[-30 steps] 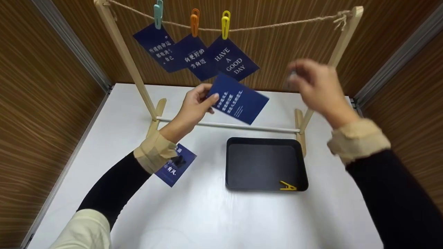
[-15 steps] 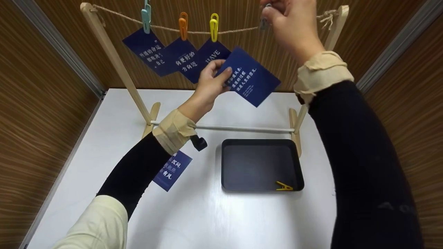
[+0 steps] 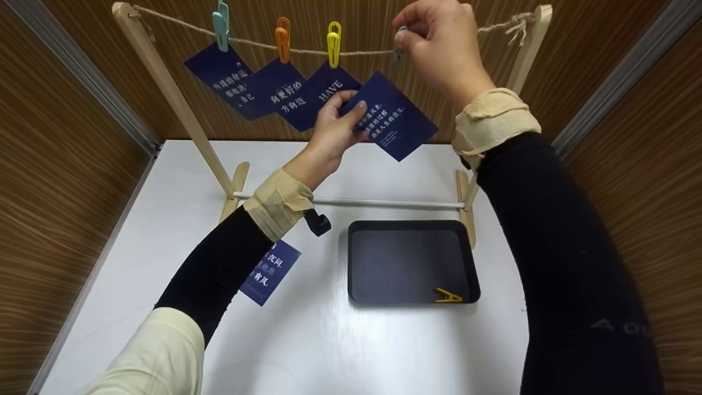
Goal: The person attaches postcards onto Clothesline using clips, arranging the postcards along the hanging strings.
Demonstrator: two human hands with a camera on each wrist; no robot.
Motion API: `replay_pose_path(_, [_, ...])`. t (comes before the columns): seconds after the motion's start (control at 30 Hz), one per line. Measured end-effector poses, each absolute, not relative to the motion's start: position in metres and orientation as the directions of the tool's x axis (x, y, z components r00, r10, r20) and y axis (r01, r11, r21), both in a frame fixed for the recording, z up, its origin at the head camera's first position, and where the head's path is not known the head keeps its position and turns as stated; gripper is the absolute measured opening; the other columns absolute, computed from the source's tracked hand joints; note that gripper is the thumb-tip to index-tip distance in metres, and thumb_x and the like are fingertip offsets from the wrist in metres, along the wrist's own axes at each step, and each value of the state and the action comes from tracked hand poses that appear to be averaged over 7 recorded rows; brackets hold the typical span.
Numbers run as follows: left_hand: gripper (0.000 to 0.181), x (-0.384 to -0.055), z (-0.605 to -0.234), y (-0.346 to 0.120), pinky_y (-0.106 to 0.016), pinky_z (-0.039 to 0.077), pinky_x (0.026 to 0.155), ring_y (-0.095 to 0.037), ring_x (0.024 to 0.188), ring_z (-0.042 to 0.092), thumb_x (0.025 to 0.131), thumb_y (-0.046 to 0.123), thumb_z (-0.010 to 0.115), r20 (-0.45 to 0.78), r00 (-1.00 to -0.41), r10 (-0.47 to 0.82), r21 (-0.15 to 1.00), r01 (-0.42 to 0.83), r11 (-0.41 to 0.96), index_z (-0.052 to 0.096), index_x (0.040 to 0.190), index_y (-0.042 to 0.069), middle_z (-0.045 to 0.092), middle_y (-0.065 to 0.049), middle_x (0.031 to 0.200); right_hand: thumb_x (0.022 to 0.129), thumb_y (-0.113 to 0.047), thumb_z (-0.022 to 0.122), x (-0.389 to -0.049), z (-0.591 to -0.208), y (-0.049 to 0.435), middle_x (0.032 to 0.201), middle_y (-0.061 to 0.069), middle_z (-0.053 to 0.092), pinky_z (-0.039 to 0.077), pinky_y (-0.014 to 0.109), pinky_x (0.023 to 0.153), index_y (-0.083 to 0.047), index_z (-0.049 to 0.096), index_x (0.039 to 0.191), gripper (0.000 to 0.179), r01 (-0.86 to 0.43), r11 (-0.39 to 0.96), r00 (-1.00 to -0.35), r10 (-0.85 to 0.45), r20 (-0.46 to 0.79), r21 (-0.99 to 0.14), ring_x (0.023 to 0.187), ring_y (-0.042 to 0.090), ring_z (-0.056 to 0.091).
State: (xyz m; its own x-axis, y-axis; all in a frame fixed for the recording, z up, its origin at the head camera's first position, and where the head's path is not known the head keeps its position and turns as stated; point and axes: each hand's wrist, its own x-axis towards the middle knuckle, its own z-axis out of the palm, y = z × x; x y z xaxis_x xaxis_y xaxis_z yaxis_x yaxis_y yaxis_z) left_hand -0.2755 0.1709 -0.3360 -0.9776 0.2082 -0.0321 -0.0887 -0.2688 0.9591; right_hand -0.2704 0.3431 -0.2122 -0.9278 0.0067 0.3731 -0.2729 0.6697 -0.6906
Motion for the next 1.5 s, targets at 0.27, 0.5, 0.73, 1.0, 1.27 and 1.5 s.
replay_pose_path(0.27, [0.02,-0.268,-0.332,0.176,-0.029,0.058,0.071,-0.012,0.082,0.058,0.101,0.012,0.059,-0.034,-0.971,0.236,0.946,-0.108,-0.306,0.059,0.12,0.008,0.055,-0.002,0.099,0.099,-0.02,0.062,-0.265,-0.216,0.336,0.104,0.004,0.072,0.049,0.011,0.075,-0.006,0.073,0.116,0.024,-0.302,0.813,-0.914,-0.099,0.394,-0.497,0.085,0.0,0.064])
replay_pose_path(0.5, [0.021,-0.265,-0.326,0.177,-0.034,0.059,0.076,-0.013,0.083,0.058,0.1,0.013,0.06,-0.033,-0.968,0.251,0.941,-0.114,-0.318,0.059,0.121,0.008,0.055,-0.003,0.102,0.1,-0.023,0.061,-0.261,-0.216,0.335,0.114,0.012,0.073,0.053,0.015,0.086,-0.008,0.072,0.119,0.027,-0.306,0.841,-0.917,-0.134,0.376,-0.446,0.093,0.0,0.066])
replay_pose_path(0.73, [0.022,-0.266,-0.328,0.175,-0.032,0.058,0.078,-0.012,0.083,0.059,0.1,0.012,0.06,-0.043,-0.964,0.262,0.94,-0.128,-0.316,0.06,0.122,0.008,0.056,-0.003,0.1,0.102,-0.031,0.057,-0.256,-0.216,0.335,0.128,0.009,0.068,0.052,0.022,0.095,-0.016,0.064,0.135,0.037,-0.252,0.846,-0.948,-0.117,0.298,-0.47,0.103,0.006,0.066])
replay_pose_path(1.0, [0.024,-0.267,-0.33,0.173,-0.035,0.058,0.08,-0.012,0.077,0.058,0.101,0.01,0.058,-0.031,-0.96,0.279,0.931,-0.13,-0.341,0.057,0.124,0.005,0.056,-0.002,0.095,0.102,-0.031,0.055,-0.256,-0.22,0.331,0.13,0.006,0.067,0.051,0.025,0.099,-0.017,0.056,0.142,0.042,-0.3,0.858,-0.916,-0.139,0.376,-0.416,0.112,0.017,0.067])
replay_pose_path(1.27, [0.035,-0.267,-0.352,0.15,-0.032,0.055,0.082,-0.011,0.09,0.058,0.099,0.005,0.058,-0.031,-0.951,0.309,0.967,-0.106,-0.23,0.049,0.133,0.008,0.057,-0.006,0.113,0.104,-0.015,0.047,-0.25,-0.231,0.332,0.126,0.005,0.069,0.046,0.012,0.085,-0.024,0.055,0.143,0.041,-0.43,0.852,-0.806,-0.214,0.552,-0.298,0.088,0.018,0.064])
replay_pose_path(1.5, [0.035,-0.24,-0.372,0.102,-0.037,0.056,0.086,-0.017,0.106,0.06,0.099,0.008,0.06,-0.18,-0.934,0.308,0.978,-0.203,-0.045,0.051,0.133,0.009,0.058,-0.009,0.123,0.096,0.005,0.048,-0.23,-0.232,0.335,0.137,0.004,0.061,0.051,0.043,0.099,-0.011,0.061,0.136,0.045,-0.532,0.801,-0.715,-0.25,0.653,-0.276,0.114,0.032,0.065])
